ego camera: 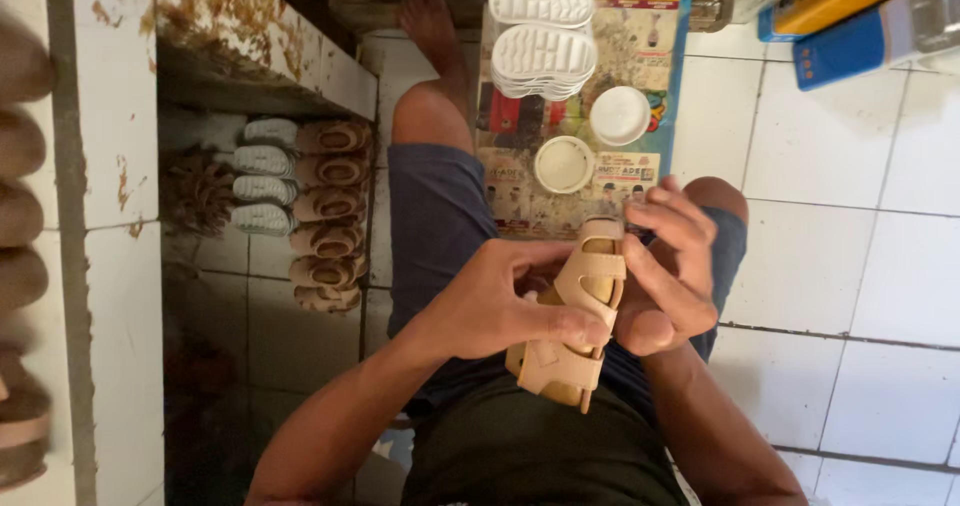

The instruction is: The person sits on the workshop floor and fits leather straps over wooden sandal lasts, pressing and shaping the straps by hand to seat them on the lasts. They occasionally reach to the side table for material and place finished strapped sandals on the shelf beside them.

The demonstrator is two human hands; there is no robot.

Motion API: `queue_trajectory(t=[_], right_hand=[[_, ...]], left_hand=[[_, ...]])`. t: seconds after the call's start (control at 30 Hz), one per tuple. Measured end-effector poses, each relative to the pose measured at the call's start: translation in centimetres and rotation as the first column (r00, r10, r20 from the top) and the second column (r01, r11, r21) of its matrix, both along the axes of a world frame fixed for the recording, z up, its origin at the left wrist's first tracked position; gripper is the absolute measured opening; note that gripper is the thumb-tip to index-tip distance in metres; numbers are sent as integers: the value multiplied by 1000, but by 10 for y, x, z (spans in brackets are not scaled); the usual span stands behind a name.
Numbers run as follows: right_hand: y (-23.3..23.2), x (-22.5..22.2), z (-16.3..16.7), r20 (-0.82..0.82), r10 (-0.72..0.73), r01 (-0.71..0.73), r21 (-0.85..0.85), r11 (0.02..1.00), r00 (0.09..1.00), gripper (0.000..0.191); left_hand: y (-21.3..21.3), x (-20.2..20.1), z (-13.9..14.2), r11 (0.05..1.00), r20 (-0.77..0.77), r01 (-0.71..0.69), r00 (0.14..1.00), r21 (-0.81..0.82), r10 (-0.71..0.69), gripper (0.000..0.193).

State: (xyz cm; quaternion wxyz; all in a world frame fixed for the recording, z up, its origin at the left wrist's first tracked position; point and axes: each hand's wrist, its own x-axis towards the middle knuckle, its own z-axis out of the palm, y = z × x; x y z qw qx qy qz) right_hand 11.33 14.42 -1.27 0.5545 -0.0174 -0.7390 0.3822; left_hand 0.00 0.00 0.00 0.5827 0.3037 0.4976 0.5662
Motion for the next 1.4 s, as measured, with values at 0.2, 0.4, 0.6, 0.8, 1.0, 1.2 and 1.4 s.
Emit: queue_trajectory(t=[0.2, 0.4, 0.6, 0.8, 1.0, 1.2, 1.4], right_hand=[[19, 26, -41, 530, 195, -18, -320, 947, 826, 33], [59, -30, -131, 801, -205, -120, 325, 938, 562, 50], [64, -2, -149, 822, -215, -177, 354, 918, 527, 31], [17, 31, -68, 484, 237, -67, -343, 937, 842, 39], [-15, 5, -24, 166, 190, -145, -251, 957, 968, 79], [-9, 5, -21, 188, 234, -151, -374, 915, 954, 64], [-8, 3, -37, -96, -88, 89, 6, 996, 992, 72]], left_hand=[[-10, -16, -12, 971, 135, -197, 967, -132, 215, 64], [-26, -12, -33, 926, 28, -370, 927, -77, 373, 74], [-39, -11, -37, 929, 123, -359, 922, -87, 368, 82], [-20, -11, -23, 960, 103, -275, 955, -48, 279, 96], [-2, 0, 4, 990, 155, -134, 978, -34, 138, 102], [4, 1, 26, 995, 46, -91, 995, -46, 93, 98], [10, 4, 34, 996, 120, -91, 988, -21, 93, 97]])
